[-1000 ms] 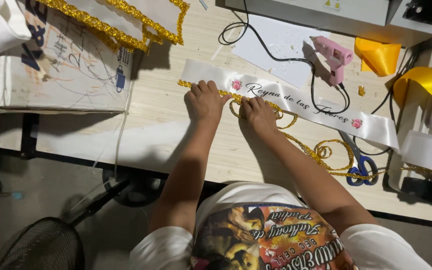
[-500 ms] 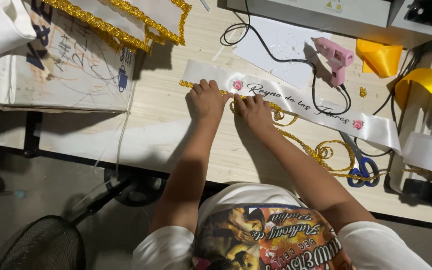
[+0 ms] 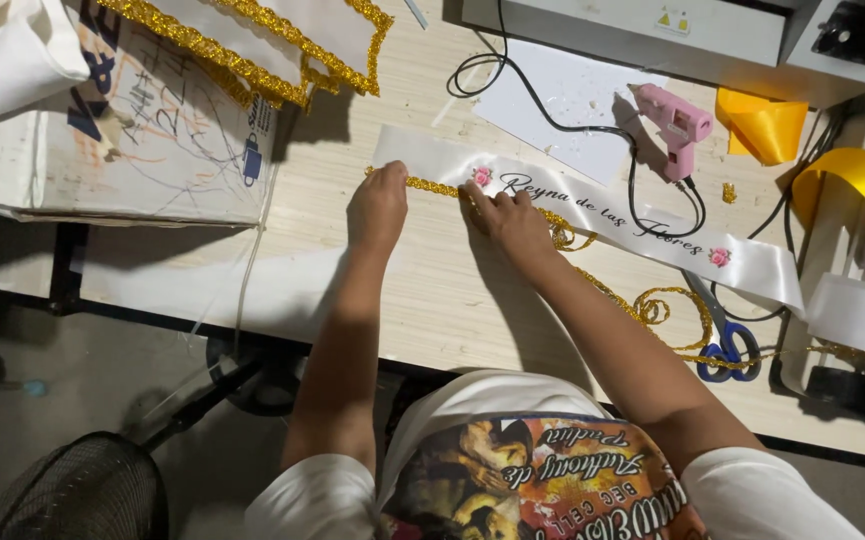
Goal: The person decorates a white sash with gold tinsel trim. They use a hot glue gun to apply adhesive to the sash and then press the tinsel onto it, working along the length of the fabric.
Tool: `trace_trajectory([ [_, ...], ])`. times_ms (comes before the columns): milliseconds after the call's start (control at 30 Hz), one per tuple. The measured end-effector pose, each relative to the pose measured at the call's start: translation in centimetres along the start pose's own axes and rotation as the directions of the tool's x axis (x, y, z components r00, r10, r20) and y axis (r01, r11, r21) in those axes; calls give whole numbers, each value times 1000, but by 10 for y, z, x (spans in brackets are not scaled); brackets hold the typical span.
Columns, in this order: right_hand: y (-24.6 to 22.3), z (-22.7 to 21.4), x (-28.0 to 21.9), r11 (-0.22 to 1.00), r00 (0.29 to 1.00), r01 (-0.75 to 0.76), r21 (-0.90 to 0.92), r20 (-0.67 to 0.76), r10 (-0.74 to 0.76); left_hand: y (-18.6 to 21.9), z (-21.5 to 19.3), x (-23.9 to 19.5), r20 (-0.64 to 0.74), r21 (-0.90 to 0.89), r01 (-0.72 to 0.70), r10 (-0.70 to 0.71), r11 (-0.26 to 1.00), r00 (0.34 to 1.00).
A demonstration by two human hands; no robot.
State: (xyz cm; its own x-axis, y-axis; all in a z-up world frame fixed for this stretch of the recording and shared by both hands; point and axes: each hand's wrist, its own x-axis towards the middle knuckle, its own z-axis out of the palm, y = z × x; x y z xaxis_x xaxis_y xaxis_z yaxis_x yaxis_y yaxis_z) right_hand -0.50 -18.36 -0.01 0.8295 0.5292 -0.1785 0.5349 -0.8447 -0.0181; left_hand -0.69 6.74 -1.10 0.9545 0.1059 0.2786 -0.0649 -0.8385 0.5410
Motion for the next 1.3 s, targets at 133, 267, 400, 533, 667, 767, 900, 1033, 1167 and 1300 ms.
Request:
trace_trajectory([
  [133, -8, -2, 0, 998, 1000, 25, -66, -10, -25, -11, 7, -11, 10, 67, -261, 261, 963, 965],
  [267, -10, 7, -1, 982, 999, 24, -186, -41, -32, 6, -2, -23, 168, 284, -384, 349, 878, 922],
  [400, 1, 5, -3, 996, 999, 46, -71, -13, -47, 15, -3, -28, 229, 335, -392, 330, 856, 916],
  [533, 8, 16, -10, 999, 999, 40, 27, 10, -40, 12, 6, -34, 193, 329, -381, 334, 864, 923],
  [667, 5, 17, -14, 999, 1000, 16, -31, 2, -16, 16, 5, -33, 162, 335, -355, 318, 873, 934],
  [767, 8, 19, -18, 1000, 1000, 8, -6, -19, -8, 17, 3, -32, 136, 328, -347, 319, 879, 938],
  [900, 15, 20, -33, 978, 997, -41, 204, -60, 54, 17, 3, -33, 94, 327, -361, 350, 873, 932],
  [1033, 18, 38, -35, 999, 993, 6, 52, -122, 1, 18, 4, -31, 72, 316, -343, 337, 885, 939],
  [1167, 27, 33, -34, 992, 986, 0, 128, -167, 22, 20, -9, -14, 146, 191, -177, 150, 965, 978],
  [1300, 32, -7, -43, 709, 971, -198, 677, 39, 235, 17, -21, -2, 227, -246, 320, -266, 915, 937],
])
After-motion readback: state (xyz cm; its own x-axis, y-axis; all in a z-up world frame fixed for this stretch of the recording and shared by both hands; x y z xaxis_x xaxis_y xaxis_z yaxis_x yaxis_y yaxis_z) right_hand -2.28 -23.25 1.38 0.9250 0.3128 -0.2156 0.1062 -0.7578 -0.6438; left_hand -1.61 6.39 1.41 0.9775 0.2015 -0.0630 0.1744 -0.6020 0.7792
